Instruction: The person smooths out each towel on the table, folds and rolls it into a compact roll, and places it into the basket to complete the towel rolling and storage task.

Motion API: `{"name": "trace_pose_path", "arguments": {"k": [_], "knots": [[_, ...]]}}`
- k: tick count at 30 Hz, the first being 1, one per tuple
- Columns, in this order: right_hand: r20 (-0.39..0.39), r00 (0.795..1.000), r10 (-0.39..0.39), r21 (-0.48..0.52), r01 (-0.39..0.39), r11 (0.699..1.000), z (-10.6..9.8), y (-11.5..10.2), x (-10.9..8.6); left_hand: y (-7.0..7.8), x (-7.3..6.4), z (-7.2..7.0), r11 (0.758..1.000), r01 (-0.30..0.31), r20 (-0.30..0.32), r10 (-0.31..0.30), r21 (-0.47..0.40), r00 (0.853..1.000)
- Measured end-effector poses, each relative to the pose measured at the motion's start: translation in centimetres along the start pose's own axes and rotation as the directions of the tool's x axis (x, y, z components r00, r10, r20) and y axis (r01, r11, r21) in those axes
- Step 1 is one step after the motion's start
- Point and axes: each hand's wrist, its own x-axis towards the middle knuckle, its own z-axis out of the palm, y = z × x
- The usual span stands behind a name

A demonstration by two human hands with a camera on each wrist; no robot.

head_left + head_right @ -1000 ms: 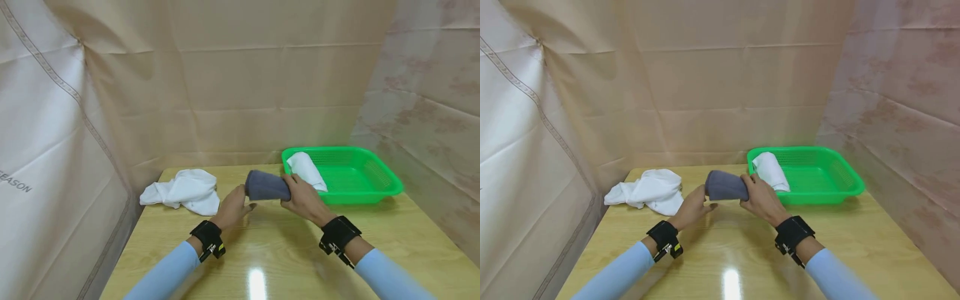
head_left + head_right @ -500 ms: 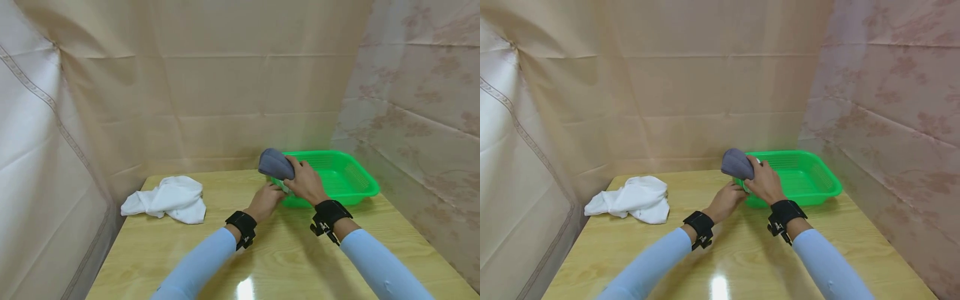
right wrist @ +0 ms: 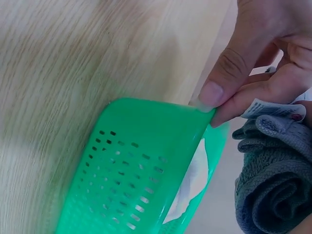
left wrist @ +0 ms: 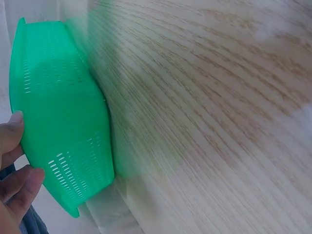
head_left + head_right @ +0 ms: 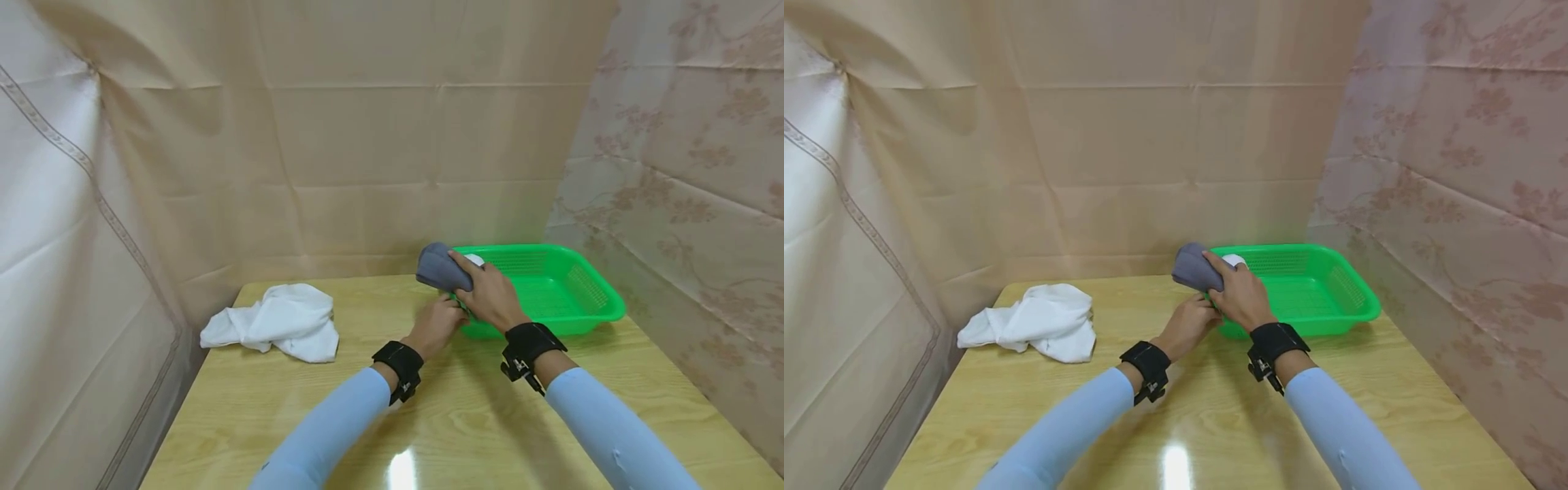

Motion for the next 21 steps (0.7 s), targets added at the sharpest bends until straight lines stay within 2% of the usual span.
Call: {"name": "trace_pose_path", "arguments": {"k": [8, 16, 21], "knots": [[0.025, 1.0, 0.016, -0.008, -0.016, 1.0, 0.3, 0.2, 0.2, 0.3, 0.0, 0.3, 1.0, -0.014, -0.008, 0.014, -0.003, 1.0], [0.005, 1.0, 0.029, -0.038, -0.028, 0.999, 0.2, 0.9, 0.4, 0.3, 0.1, 0.0, 0.999, -0.041, -0.015, 0.041, 0.008, 0.999], [0.01, 0.999, 0.043, -0.039, -0.043, 0.998, 0.1, 1.4, 0.4, 0.1, -0.1, 0.0, 0.999, -0.031, -0.002, 0.031, 0.016, 1.0]]}}
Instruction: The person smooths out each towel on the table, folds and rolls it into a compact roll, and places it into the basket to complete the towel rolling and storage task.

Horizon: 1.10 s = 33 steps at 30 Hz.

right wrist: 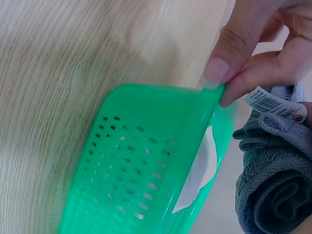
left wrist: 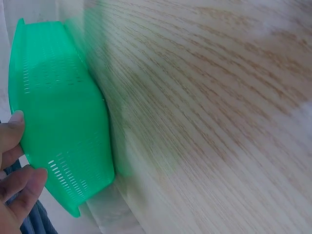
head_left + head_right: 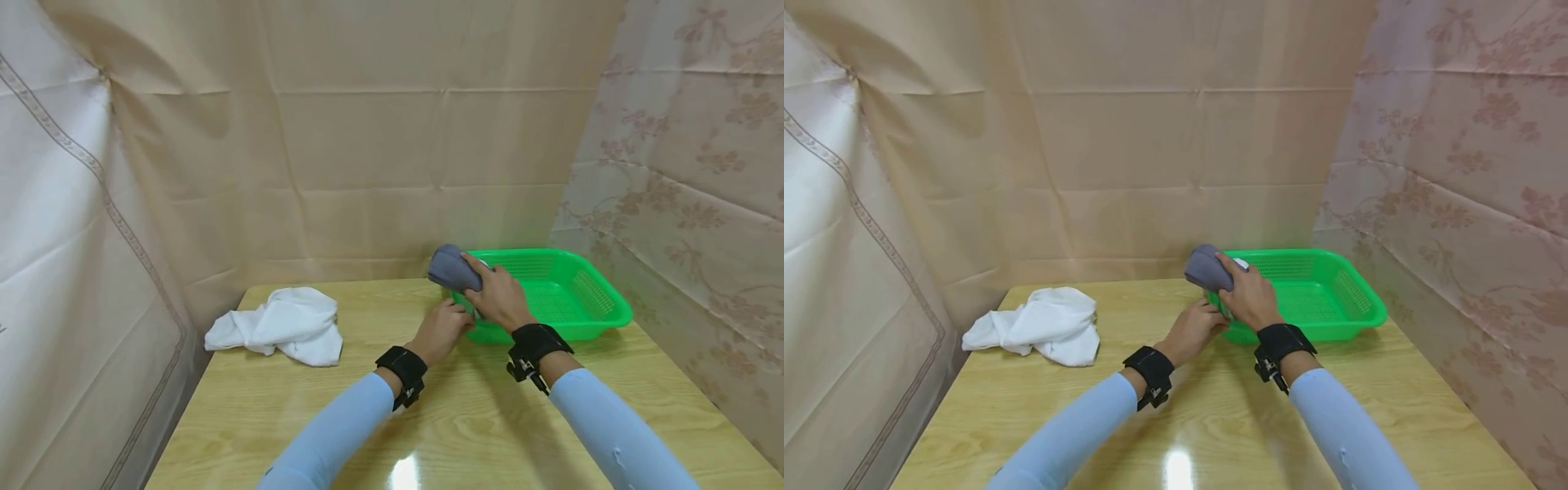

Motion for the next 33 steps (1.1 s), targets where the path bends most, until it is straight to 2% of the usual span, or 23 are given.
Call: {"name": "trace_pose_path", "arguments": {"k": [12, 24, 33], "knots": [[-0.017, 0.996, 0.091, 0.007, -0.091, 0.996, -1.1, 2.5, -0.6, 0.3, -0.1, -0.1, 0.999, 0.034, 0.016, -0.034, 0.006, 0.999], [-0.049, 0.989, 0.139, 0.002, -0.14, 0.99, -2.2, 4.6, -1.1, -0.1, -0.1, -0.1, 0.999, 0.02, -0.016, -0.021, -0.041, 1.0], [-0.067, 0.987, 0.149, 0.008, -0.149, 0.989, -2.4, 5.7, -1.6, 0.2, -0.2, -0.3, 0.998, 0.038, 0.002, -0.038, -0.056, 0.999]]}}
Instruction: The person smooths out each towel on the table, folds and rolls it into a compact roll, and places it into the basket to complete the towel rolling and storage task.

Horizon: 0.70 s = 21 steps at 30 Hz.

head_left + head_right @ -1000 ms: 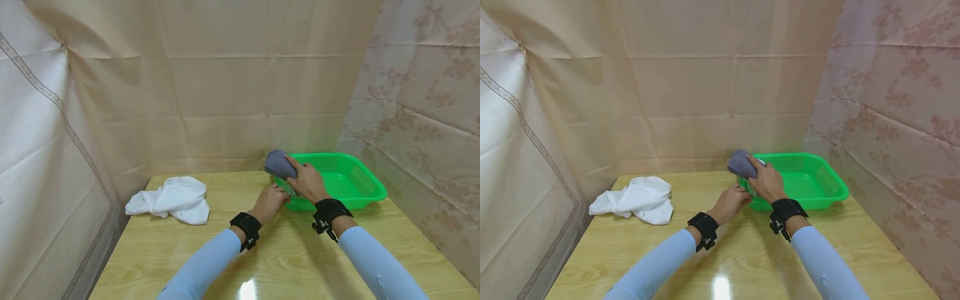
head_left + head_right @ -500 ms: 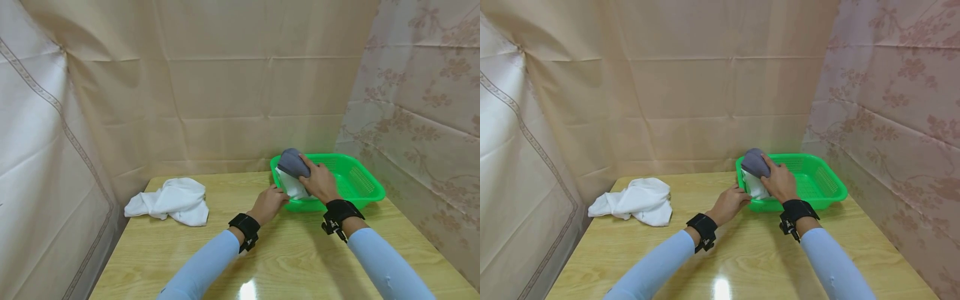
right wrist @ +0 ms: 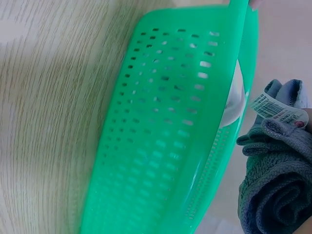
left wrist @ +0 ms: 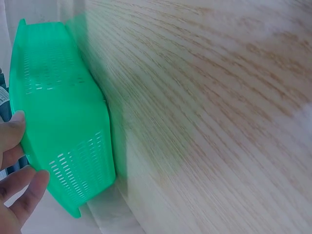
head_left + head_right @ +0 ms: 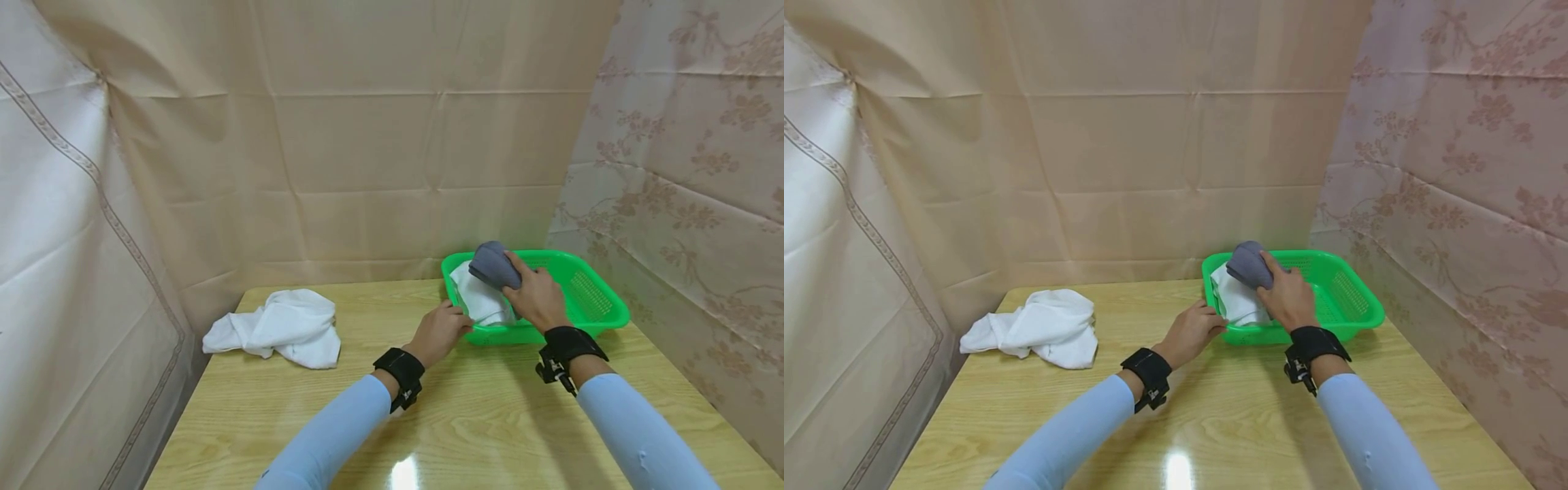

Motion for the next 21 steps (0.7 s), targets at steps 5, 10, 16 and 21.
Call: {"name": "trace_pose_path", "arguments": {"k": [5, 10, 16, 21], "knots": [[-0.008, 1.0, 0.007, 0.009, -0.007, 1.0, -0.1, 0.8, -0.2, 0.1, 0.0, -0.1, 1.0, 0.004, 0.005, -0.004, -0.013, 1.0], [-0.005, 1.0, 0.021, -0.003, -0.021, 1.0, -0.2, 1.6, -0.3, 0.1, 0.0, 0.0, 1.0, 0.005, 0.016, -0.005, -0.009, 1.0], [0.007, 0.999, 0.042, -0.004, -0.042, 0.999, -0.3, 2.2, -0.2, 0.1, -0.1, 0.0, 1.0, 0.008, 0.016, -0.008, -0.012, 1.0], [-0.017, 0.999, 0.039, -0.01, -0.039, 0.999, -0.4, 2.7, -0.4, 0.1, -0.1, 0.1, 1.0, 0.003, 0.001, -0.003, -0.022, 1.0]]}}
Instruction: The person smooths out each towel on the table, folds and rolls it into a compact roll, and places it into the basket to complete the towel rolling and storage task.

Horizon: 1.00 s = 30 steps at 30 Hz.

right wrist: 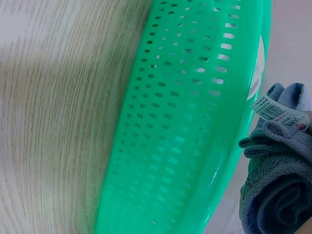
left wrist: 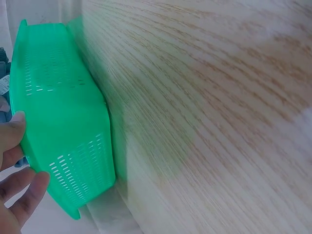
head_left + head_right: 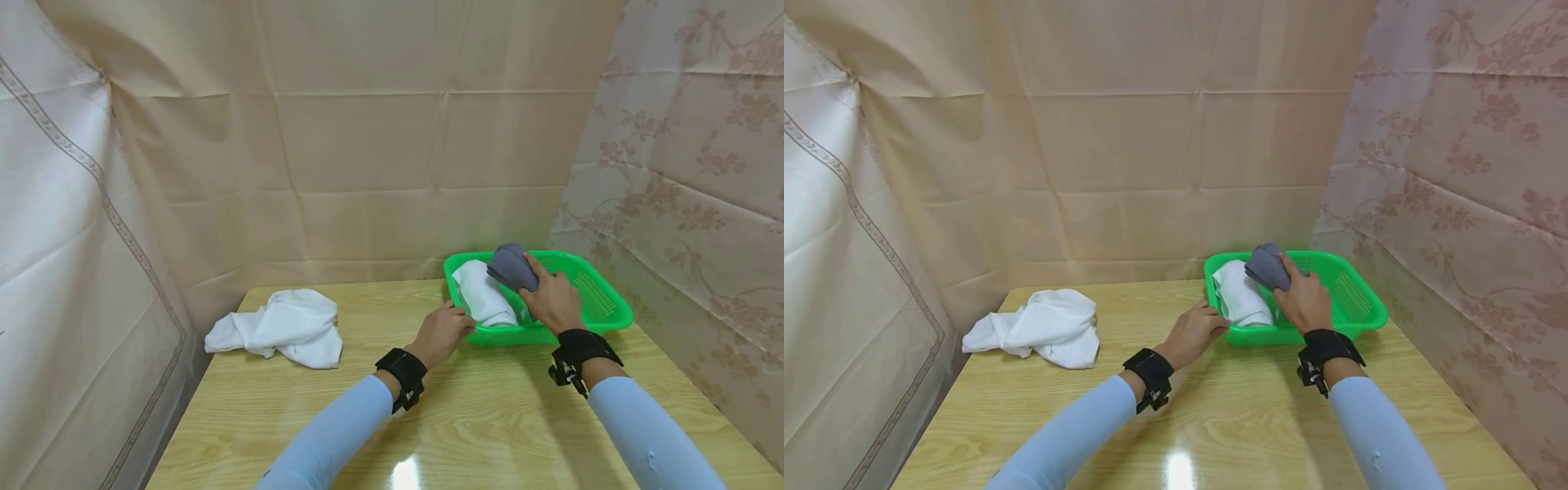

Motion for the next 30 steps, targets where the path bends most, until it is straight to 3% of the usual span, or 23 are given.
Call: {"name": "trace_pose_path", "arguments": {"k": [23, 30], "knots": [[-0.011, 1.0, 0.023, 0.021, -0.023, 0.999, 0.9, 2.0, -0.3, 0.0, 0.1, 0.1, 1.0, 0.008, 0.001, -0.008, 0.003, 1.0], [0.007, 0.999, 0.039, 0.03, -0.039, 0.999, 1.3, 2.4, -0.2, -0.2, -0.1, 0.5, 1.0, -0.013, -0.031, 0.013, 0.002, 0.999]]}}
